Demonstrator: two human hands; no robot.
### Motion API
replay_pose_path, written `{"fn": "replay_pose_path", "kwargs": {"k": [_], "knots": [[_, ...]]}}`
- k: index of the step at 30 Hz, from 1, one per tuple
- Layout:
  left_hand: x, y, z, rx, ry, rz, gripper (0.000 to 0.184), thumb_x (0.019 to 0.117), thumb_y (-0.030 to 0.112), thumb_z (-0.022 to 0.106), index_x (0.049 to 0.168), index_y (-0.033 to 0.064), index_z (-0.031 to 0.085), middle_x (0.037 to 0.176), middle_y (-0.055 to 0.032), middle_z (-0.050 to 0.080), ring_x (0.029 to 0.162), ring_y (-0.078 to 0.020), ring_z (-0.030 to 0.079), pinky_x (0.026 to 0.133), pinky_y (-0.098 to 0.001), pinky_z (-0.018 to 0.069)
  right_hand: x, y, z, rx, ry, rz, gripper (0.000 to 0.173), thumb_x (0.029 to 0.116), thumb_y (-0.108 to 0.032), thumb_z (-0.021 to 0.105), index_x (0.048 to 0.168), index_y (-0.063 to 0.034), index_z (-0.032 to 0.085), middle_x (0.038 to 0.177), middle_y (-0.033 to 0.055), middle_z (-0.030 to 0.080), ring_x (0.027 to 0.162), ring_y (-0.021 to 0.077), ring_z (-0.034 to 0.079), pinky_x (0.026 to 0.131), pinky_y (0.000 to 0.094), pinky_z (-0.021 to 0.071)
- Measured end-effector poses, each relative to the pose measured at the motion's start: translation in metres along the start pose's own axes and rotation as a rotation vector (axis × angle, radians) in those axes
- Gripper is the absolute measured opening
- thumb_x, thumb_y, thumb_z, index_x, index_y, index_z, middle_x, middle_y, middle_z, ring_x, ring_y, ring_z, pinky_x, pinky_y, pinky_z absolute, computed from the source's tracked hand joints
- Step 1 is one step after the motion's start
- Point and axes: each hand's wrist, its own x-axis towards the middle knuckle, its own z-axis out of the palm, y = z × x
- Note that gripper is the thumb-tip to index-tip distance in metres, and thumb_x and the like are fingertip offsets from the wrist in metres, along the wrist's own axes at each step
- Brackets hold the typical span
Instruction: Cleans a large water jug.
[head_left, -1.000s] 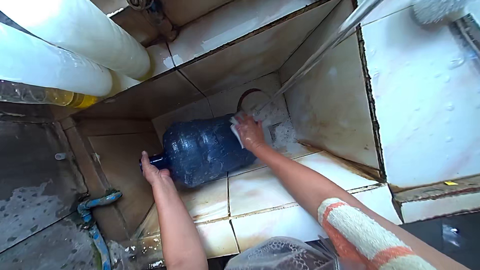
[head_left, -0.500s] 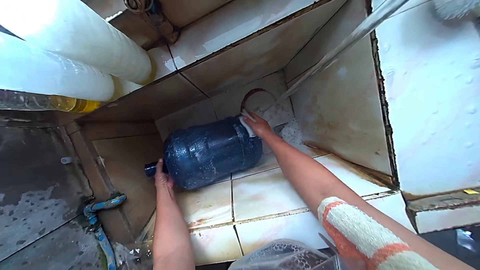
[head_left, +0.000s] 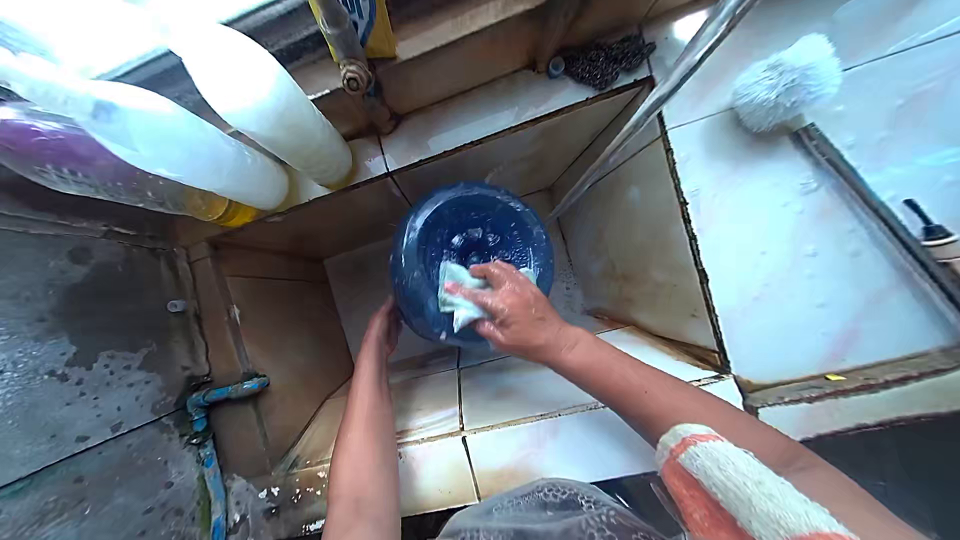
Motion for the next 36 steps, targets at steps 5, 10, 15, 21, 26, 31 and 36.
{"fn": "replay_pose_path", "kwargs": {"k": [5,10,15,21,26,31,36], "knots": [[-0.074,0.087,0.043,0.453,-0.197,0.483,0.091,0.0890,0.056,0.068,0.160,0.0147,0.029,0.149,-0.0148,0.052,0.130,-0.0265,0.057,0.104,-0.0511,0.0515,0.010,0.006,0.005,-0.199,-0.208,-0.086,0.063,0.1026,-0.063,0.039,0.157,-0.0305,0.045,0.169,0.0134,0.027,0.158,0.0348,0.018,0.123,0.0698,0.0106],[-0.093,0.048,0.072,0.292,-0.024,0.568,0.103,0.0771,0.023,0.083,0.160,0.0063,0.023,0.153,-0.0203,0.045,0.133,-0.0273,0.054,0.104,-0.0461,0.0521,0.066,0.026,0.012,-0.441,0.055,0.234,0.069,0.1068,-0.049,0.030,0.165,-0.0123,0.023,0.171,0.0163,0.016,0.159,0.0388,0.010,0.121,0.0720,0.0047],[-0.091,0.059,0.061,0.070,0.083,0.526,0.092,0.0849,0.015,0.079,0.160,0.0065,0.026,0.149,-0.0210,0.049,0.125,-0.0275,0.059,0.099,-0.0461,0.0549,0.014,-0.027,0.019,-0.226,-0.173,0.030,0.059,0.1093,-0.041,0.031,0.159,-0.0107,0.038,0.168,0.0100,0.031,0.156,0.0291,0.026,0.125,0.0609,0.0159],[-0.096,0.043,0.028,0.192,-0.122,0.528,0.099,0.0819,0.018,0.078,0.161,0.0103,0.019,0.156,-0.0176,0.041,0.132,-0.0257,0.055,0.102,-0.0445,0.0545,0.043,0.017,-0.003,-0.376,0.009,0.323,0.063,0.1064,-0.044,0.039,0.161,-0.0123,0.034,0.166,0.0169,0.031,0.155,0.0407,0.024,0.121,0.0691,0.0198],[-0.094,0.063,0.020,0.595,-0.307,0.616,0.082,0.0739,0.019,0.081,0.147,0.0044,0.047,0.142,-0.0154,0.058,0.124,-0.0198,0.062,0.102,-0.0414,0.0543,0.063,-0.035,0.041,-0.336,0.084,0.023,0.048,0.1049,-0.043,0.044,0.130,-0.0087,0.068,0.137,0.0139,0.065,0.142,0.0368,0.048,0.120,0.0633,0.0268],[-0.134,0.007,0.045,0.392,0.082,0.609,0.107,0.0767,0.028,0.087,0.158,-0.0019,0.025,0.165,-0.0236,0.026,0.148,-0.0270,0.039,0.117,-0.0409,0.0417,0.080,-0.017,0.029,-0.393,0.180,0.247,0.051,0.1079,-0.043,0.038,0.129,-0.0069,0.067,0.136,0.0154,0.065,0.139,0.0361,0.052,0.120,0.0655,0.0263],[-0.128,-0.008,0.043,0.335,-0.084,0.676,0.106,0.0679,0.020,0.088,0.154,-0.0058,0.032,0.157,-0.0247,0.038,0.144,-0.0240,0.043,0.117,-0.0378,0.0411,0.060,-0.047,0.051,-0.336,0.125,-0.067,0.046,0.1049,-0.038,0.045,0.115,-0.0010,0.072,0.124,0.0191,0.069,0.133,0.0373,0.056,0.120,0.0615,0.0281]]}}
